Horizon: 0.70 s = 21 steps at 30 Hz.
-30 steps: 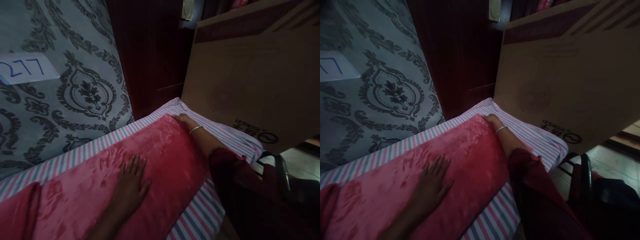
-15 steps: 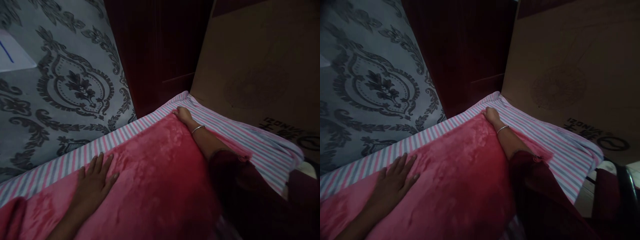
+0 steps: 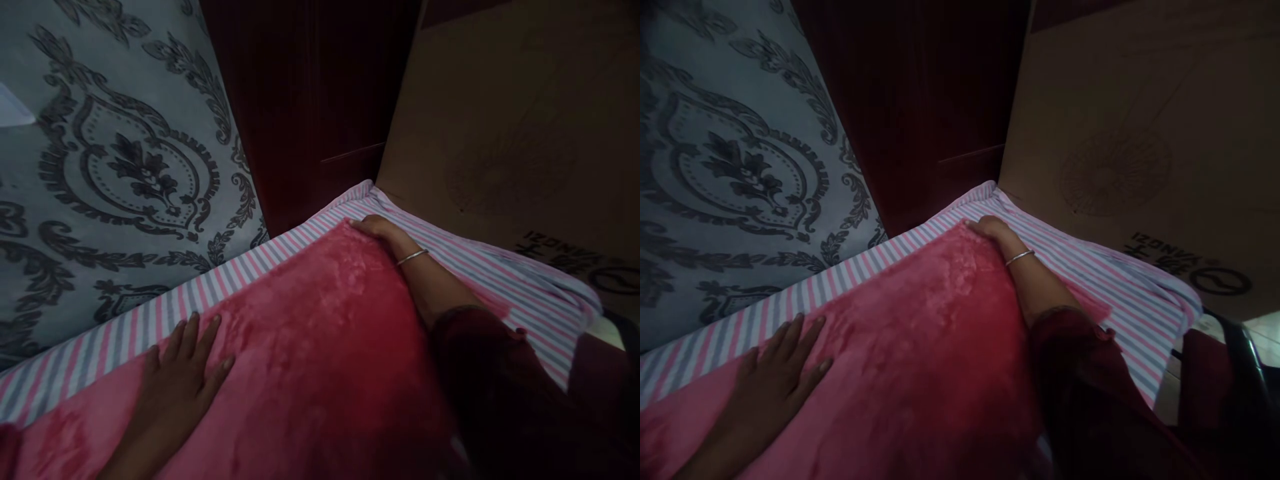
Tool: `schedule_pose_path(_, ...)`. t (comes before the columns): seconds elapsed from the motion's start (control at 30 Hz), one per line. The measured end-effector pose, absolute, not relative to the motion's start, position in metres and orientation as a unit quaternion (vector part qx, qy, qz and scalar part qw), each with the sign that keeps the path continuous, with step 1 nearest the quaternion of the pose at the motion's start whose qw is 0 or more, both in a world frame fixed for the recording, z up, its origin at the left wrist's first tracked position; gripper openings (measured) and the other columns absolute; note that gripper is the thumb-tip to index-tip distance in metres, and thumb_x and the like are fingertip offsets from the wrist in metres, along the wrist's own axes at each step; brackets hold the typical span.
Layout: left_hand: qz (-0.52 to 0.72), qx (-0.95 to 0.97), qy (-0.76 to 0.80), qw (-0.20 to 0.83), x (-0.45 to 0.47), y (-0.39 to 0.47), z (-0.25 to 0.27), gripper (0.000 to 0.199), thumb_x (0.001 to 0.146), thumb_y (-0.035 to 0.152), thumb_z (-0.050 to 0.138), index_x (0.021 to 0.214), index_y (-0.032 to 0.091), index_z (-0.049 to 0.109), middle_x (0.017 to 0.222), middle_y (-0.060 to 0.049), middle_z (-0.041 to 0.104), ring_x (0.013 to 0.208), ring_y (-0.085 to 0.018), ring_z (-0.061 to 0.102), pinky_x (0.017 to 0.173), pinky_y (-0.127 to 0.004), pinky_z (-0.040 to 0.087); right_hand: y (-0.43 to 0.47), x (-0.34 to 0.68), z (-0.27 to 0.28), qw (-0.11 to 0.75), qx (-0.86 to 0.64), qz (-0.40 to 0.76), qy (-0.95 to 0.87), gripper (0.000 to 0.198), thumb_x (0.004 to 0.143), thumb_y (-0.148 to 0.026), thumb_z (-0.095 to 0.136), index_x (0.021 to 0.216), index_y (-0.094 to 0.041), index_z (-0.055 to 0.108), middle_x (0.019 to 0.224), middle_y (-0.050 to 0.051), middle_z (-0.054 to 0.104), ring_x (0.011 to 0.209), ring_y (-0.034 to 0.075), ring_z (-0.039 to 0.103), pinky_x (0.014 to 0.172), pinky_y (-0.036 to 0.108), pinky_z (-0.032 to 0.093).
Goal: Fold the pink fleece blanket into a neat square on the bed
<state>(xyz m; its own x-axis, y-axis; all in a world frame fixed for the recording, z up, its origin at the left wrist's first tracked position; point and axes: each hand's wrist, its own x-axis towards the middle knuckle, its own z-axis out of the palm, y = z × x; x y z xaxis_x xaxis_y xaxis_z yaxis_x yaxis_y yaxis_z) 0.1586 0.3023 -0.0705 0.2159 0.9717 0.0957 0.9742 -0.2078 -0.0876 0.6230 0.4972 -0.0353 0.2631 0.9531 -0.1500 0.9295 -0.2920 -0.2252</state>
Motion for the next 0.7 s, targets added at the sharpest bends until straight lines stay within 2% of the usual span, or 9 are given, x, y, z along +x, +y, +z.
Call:
schedule_pose_path(0.07, -0.015, -0.779, -0.623, 0.069, 0.158, 0.302, -0.071, 0.085, 0.090, 0.066, 0.021, 0.156, 0.017, 0.043, 0.166, -0.017, 0.030, 0.154, -0.037, 0.024, 0.117, -0.062, 0.023, 0.496, 0.624, -0.037, 0.027, -0.798, 0.105, -0.592, 0.079, 0.098, -0.072, 0.039, 0.130, -0.006, 0.068, 0.129, 0.025, 0.067, 0.121, 0.034, 0.064, 0.096, 0.037, 0.050)
schedule_pose_path(0.2, -0.023, -0.782, -0.618, 0.076, 0.158, 0.302, -0.071, 0.086, 0.090, 0.066, 0.021, 0.156, 0.015, 0.042, 0.166, -0.017, 0.030, 0.154, -0.038, 0.026, 0.117, -0.061, 0.022, 0.488, 0.614, -0.044, 0.068, -0.817, 0.041, -0.571, 0.074, 0.098, -0.071, 0.042, 0.125, -0.009, 0.072, 0.129, 0.023, 0.067, 0.122, 0.032, 0.063, 0.094, 0.033, 0.050)
schedule_pose_path(0.43, -0.003, -0.773, -0.632, 0.059, 0.164, 0.302, -0.066, 0.086, 0.089, 0.064, 0.019, 0.156, 0.016, 0.042, 0.166, -0.017, 0.030, 0.154, -0.037, 0.024, 0.117, -0.062, 0.022, 0.484, 0.610, -0.042, 0.078, -0.815, 0.049, -0.572, 0.071, 0.098, -0.070, 0.043, 0.120, -0.011, 0.074, 0.126, 0.022, 0.069, 0.119, 0.031, 0.064, 0.091, 0.031, 0.049)
schedule_pose_path(0.5, -0.005, -0.772, -0.633, 0.059, 0.163, 0.303, -0.067, 0.087, 0.088, 0.066, 0.020, 0.155, 0.016, 0.043, 0.166, -0.018, 0.030, 0.154, -0.038, 0.024, 0.116, -0.062, 0.023, 0.485, 0.621, -0.040, 0.081, -0.805, 0.081, -0.582, 0.071, 0.097, -0.072, 0.044, 0.116, -0.011, 0.075, 0.123, 0.021, 0.071, 0.114, 0.030, 0.067, 0.089, 0.030, 0.049)
schedule_pose_path(0.63, -0.017, -0.773, -0.631, 0.065, 0.160, 0.305, -0.072, 0.087, 0.087, 0.066, 0.022, 0.154, 0.017, 0.046, 0.165, -0.016, 0.033, 0.153, -0.038, 0.027, 0.116, -0.062, 0.023, 0.480, 0.657, -0.035, 0.132, -0.743, 0.243, -0.610, 0.074, 0.102, -0.070, 0.027, 0.112, -0.017, 0.077, 0.109, 0.013, 0.077, 0.096, 0.024, 0.072, 0.084, 0.030, 0.053)
schedule_pose_path(0.7, -0.022, -0.774, -0.630, 0.065, 0.159, 0.305, -0.074, 0.087, 0.086, 0.067, 0.023, 0.154, 0.017, 0.046, 0.165, -0.016, 0.033, 0.153, -0.037, 0.028, 0.117, -0.061, 0.022, 0.478, 0.670, -0.032, 0.122, -0.723, 0.299, -0.610, 0.073, 0.102, -0.070, 0.027, 0.112, -0.018, 0.077, 0.103, 0.011, 0.078, 0.088, 0.024, 0.073, 0.080, 0.031, 0.055)
